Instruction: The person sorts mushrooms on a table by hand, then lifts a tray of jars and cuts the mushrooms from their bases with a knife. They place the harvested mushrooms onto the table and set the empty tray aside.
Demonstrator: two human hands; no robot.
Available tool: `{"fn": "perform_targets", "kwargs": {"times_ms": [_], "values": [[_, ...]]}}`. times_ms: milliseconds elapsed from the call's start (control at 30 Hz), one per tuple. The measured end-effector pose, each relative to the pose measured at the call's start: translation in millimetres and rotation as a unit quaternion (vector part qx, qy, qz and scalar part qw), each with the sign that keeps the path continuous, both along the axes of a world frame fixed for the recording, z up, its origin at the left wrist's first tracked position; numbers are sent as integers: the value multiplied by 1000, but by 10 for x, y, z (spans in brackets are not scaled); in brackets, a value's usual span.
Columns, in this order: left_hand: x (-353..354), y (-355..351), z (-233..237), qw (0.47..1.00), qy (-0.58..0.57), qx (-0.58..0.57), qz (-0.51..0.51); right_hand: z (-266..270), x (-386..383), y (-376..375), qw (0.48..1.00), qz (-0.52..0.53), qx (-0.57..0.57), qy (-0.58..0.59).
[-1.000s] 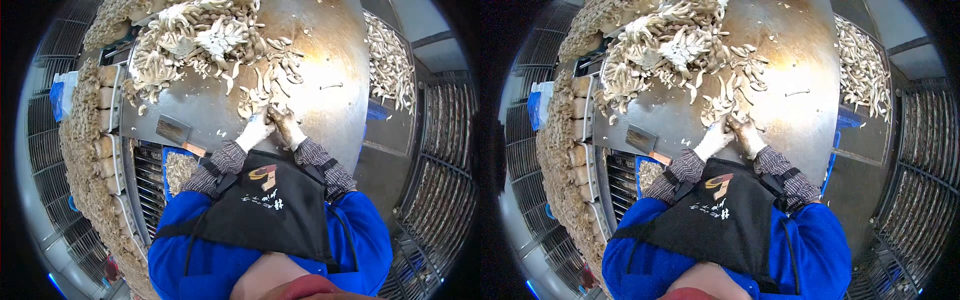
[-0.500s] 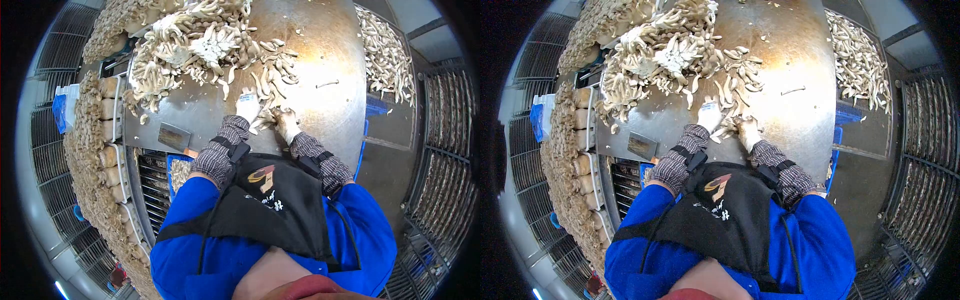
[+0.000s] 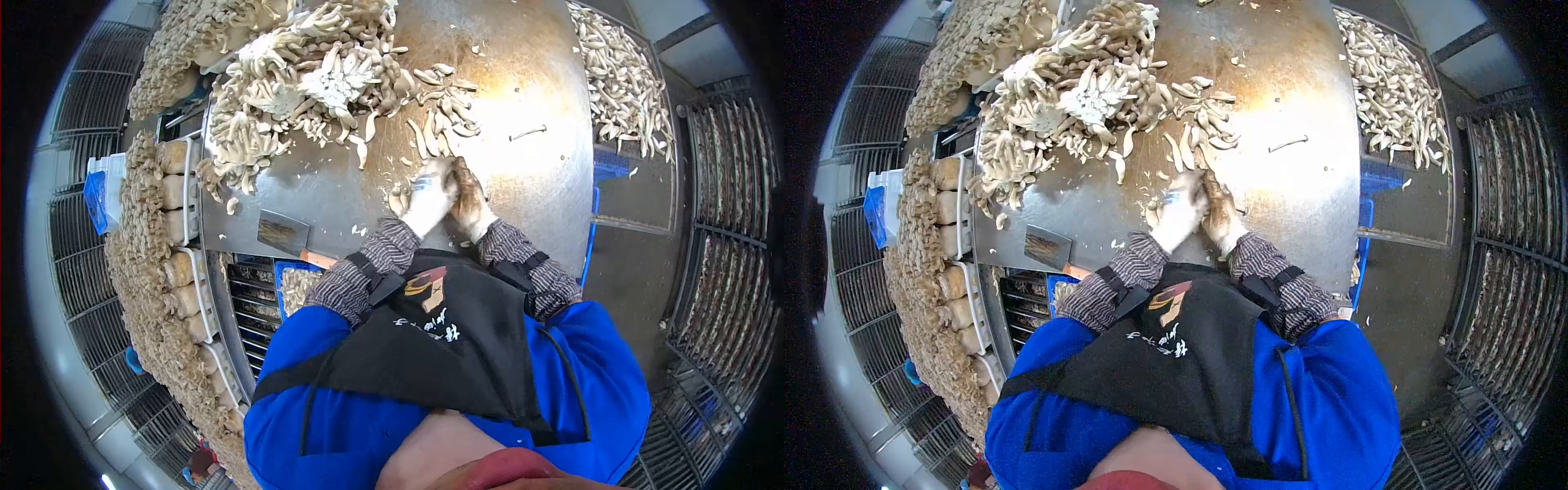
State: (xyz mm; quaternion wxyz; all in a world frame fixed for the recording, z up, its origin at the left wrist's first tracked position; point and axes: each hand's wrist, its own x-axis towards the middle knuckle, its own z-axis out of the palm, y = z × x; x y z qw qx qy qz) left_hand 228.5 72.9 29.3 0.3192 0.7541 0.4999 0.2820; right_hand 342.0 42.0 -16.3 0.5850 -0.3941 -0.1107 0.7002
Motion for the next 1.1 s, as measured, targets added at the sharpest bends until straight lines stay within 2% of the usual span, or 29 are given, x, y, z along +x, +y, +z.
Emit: {"fn": "perform_targets", "kwargs": {"times_ms": [33,67,100,133,167,200,267,300,333,400,433,467,500,533,600,667,700,733,767,800,833,867,900,933,967,1000,1033,1067,1100], "values": [[104,-42,-4,999,22,47,-1,-1,36,19,1000,-1,2,0],[181,-83,-7,995,44,94,-3,-2,115,57,999,5,-4,52],[206,-68,-83,994,52,93,-38,4,196,89,994,9,-11,105],[255,-77,71,993,53,93,-41,85,233,102,987,14,-17,158],[309,-103,222,984,100,135,-53,168,237,-32,990,8,82,-113],[354,-147,334,971,148,175,-64,75,295,-63,991,5,77,-111],[410,-176,323,988,85,-56,-120,-230,445,-158,989,-88,28,113],[436,-173,455,980,74,-72,-172,735,420,-111,968,-134,-153,149],[454,-167,533,969,62,-84,-225,514,582,-178,953,-128,-136,239],[338,-211,486,971,41,-1,-236,-183,991,-367,951,-80,79,287],[220,-201,432,978,51,17,-203,-105,1055,-426,986,-138,82,50],[82,-181,383,983,61,36,-171,-6,1205,-480,973,-146,69,-166],[-78,-170,398,994,19,-24,-105,160,1405,-576,977,-187,47,85],[-254,-156,422,996,-22,-84,-38,239,1643,-705,918,-219,28,330],[-696,-190,85,990,122,-30,57,35,2231,-1034,915,-208,50,341],[-896,-342,-40,979,191,22,67,-199,2797,-1431,884,-288,56,365],[-952,-371,-70,978,208,17,31,-123,2903,-1554,908,-354,1,224],[-947,-389,-7,979,202,14,25,-68,3053,-1705,907,-411,-54,76],[-882,-404,45,975,222,-14,5,-177,3292,-1913,911,-399,-53,91],[-781,-413,54,970,238,-41,-21,-415,3506,-2127,896,-430,-46,102],[-781,-423,-125,966,256,16,-43,-817,3890,-2479,902,-375,39,208],[-750,-337,-206,973,225,-3,-56,-1068,4238,-2754,891,-307,125,309],[-702,-275,-249,971,223,50,-74,-1030,4336,-2775,891,-395,28,221],[-671,-233,-264,965,225,103,-84,-1035,4375,-2736,870,-470,-71,135],[-671,-204,-276,964,236,73,-96,-1233,4628,-2906,930,-364,-49,-6],[-685,-145,-289,964,243,71,-88,-1582,4888,-3075,961,-239,-24,-140],[-712,-51,-315,978,179,53,-89,-1948,4916,-2981,940,-224,99,-238],[-759,34,-338,989,115,36,-90,-761,4152,-2441,885,-372,-259,-104],[-750,123,-226,992,78,-90,-42,-247,3770,-2061,848,-320,-344,-244]]}}
